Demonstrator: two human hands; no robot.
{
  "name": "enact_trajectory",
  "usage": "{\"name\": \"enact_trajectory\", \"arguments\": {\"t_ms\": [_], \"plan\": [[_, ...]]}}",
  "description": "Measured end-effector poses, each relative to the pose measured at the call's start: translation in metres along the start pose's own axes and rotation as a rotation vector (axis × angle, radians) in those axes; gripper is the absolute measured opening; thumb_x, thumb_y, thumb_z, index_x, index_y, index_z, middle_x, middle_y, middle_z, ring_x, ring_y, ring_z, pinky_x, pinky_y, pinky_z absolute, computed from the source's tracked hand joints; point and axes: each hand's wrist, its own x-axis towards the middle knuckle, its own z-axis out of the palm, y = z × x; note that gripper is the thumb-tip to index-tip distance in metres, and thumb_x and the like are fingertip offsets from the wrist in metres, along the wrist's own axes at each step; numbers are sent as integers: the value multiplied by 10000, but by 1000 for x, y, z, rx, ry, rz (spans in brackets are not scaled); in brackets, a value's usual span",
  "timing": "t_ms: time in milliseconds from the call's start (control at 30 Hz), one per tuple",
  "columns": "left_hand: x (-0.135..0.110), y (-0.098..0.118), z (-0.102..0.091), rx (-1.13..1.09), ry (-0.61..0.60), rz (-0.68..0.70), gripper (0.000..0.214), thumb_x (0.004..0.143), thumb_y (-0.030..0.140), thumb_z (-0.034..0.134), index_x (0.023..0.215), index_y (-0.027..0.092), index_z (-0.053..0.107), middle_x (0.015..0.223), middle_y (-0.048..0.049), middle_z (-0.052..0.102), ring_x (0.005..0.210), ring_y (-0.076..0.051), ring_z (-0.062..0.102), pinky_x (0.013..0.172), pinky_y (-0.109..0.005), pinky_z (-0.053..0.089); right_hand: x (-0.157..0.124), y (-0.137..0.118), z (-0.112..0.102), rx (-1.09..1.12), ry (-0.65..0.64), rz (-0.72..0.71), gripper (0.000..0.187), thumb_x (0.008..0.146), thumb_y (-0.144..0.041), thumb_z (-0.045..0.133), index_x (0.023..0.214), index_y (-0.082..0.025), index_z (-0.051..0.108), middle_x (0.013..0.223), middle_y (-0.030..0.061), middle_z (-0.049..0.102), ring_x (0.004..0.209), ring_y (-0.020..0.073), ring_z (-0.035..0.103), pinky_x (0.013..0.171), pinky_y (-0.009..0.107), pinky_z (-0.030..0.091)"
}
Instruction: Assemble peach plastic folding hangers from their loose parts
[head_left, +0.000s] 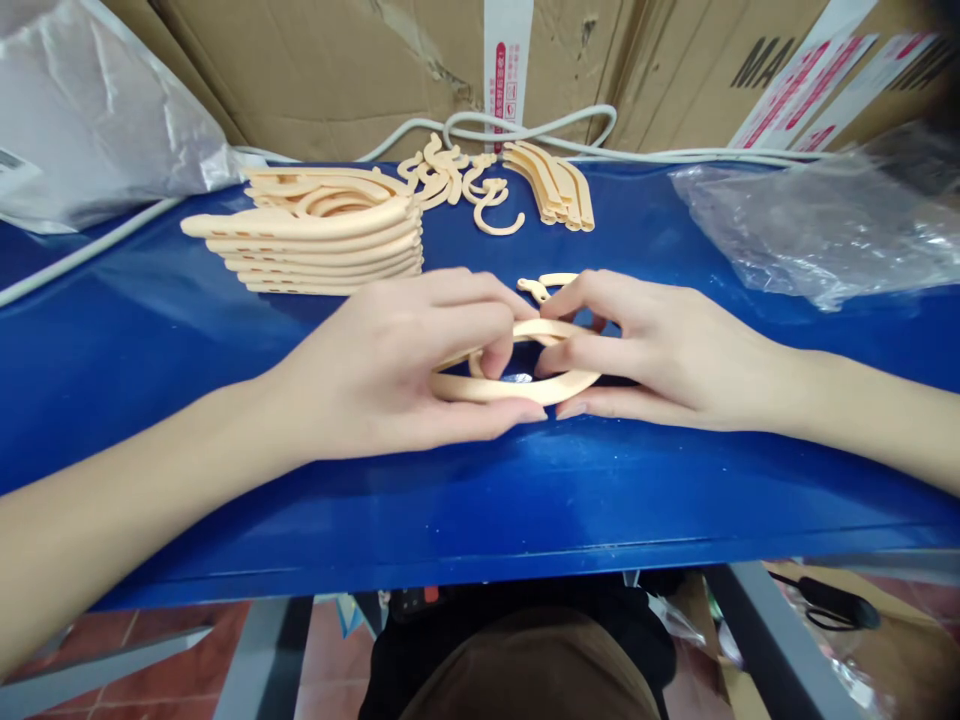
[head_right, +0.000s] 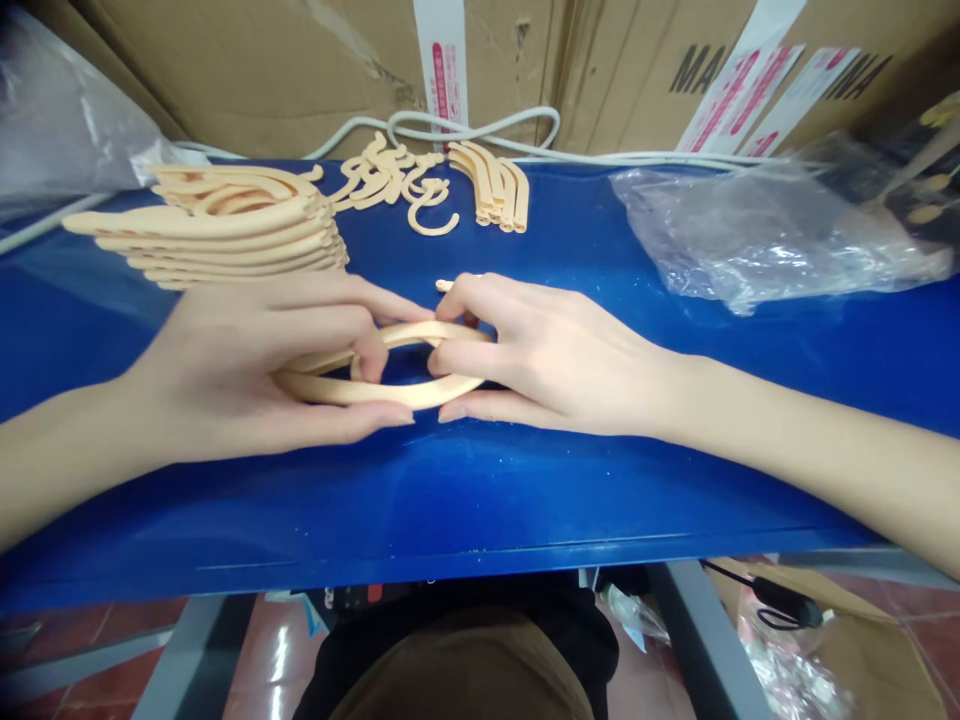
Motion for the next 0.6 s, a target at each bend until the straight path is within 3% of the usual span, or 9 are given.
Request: {"name": "enact_trajectory", "arguments": {"t_ms": [133,233,400,467,600], "plan": [[-2,0,1,18,-8,-46,282,1082,541,762,976,292,681,1245,23,849,1030,-189,786,903,-339,613,1,0,-4,8,45,-22,410,1206,-531,516,1139,-206,756,1245,150,726,1013,236,730,850,373,621],[-1,-3,1,-132,79,-98,267,1158,545,644,1205,285,684,1330,1,831,1175,-205,784,965,-370,631,0,0,-11,4,76,-9,342,1188,-506,575,1160,-218,757,1313,159,715,1081,252,740,891,390,633],[5,-11,1,-321,224,-403,443,1233,492,380,1336,248,735,1492,13,790,1427,-268,694,1219,-445,580,-5,5,-22,-132,176,-20,253,1144,-478,657,1165,-251,767,1337,164,711,1128,297,746,918,438,650],[7,-13,-1,-290,207,-478,478,1217,482,366,1377,232,741,1520,20,785,1428,-282,684,1253,-450,568,-6,9,-22,-175,249,-99,199,1096,-439,744,1185,-263,768,1328,164,715,1137,293,742,891,421,654],[8,-15,-5,-114,105,-459,536,1185,566,441,1496,247,737,1556,43,776,1412,-288,675,1343,-436,482,-7,14,-17,-112,319,31,200,1101,-394,705,1150,-213,775,1276,196,709,1067,270,741,911,445,669]]}}
